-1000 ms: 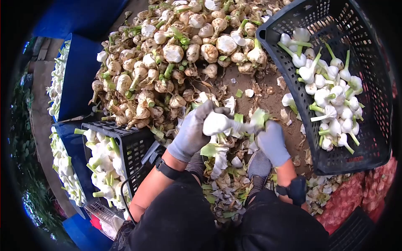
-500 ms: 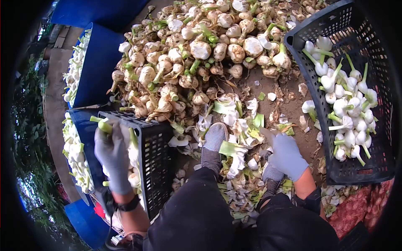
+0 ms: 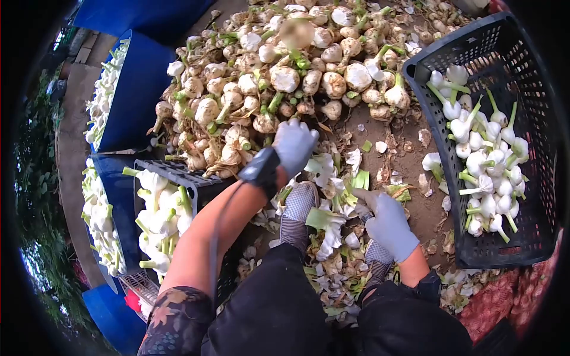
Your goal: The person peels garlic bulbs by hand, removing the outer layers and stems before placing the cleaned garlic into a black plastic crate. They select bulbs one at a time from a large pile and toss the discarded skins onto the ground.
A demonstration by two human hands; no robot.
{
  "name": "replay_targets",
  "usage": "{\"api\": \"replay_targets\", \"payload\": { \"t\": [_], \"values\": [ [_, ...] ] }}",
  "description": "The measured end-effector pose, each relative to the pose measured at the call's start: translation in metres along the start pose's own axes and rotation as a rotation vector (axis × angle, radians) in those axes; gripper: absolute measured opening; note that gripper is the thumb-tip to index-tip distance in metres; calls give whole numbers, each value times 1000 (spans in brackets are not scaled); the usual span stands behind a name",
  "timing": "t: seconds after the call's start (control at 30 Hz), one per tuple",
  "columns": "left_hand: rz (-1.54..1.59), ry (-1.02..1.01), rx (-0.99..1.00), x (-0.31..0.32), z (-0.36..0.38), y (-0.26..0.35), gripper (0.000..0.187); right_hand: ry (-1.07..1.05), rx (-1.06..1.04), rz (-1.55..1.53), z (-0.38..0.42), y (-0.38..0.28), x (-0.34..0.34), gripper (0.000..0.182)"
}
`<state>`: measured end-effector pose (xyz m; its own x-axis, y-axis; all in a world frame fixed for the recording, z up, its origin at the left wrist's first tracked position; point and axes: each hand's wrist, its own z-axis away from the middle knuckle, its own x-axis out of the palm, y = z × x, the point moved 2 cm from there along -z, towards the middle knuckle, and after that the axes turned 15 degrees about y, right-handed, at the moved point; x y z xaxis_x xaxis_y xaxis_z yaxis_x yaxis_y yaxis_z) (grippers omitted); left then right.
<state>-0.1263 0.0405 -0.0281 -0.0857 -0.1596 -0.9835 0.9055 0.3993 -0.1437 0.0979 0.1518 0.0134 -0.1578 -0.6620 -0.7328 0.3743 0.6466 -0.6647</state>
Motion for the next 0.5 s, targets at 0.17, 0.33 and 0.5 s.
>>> {"api": "replay_targets", "payload": {
  "t": [0.17, 0.33, 0.5],
  "values": [
    [1804, 271, -551, -58, 32, 28, 51, 11, 434, -843, -6, -1, 11, 31],
    [1759, 126, -647, -55, 57, 69, 54, 43, 518, -1186, -16, 3, 7, 33],
    [1529, 126, -583, -68, 56, 70, 55, 211, 528, -1117, -13, -8, 0, 26]
  ]
}}
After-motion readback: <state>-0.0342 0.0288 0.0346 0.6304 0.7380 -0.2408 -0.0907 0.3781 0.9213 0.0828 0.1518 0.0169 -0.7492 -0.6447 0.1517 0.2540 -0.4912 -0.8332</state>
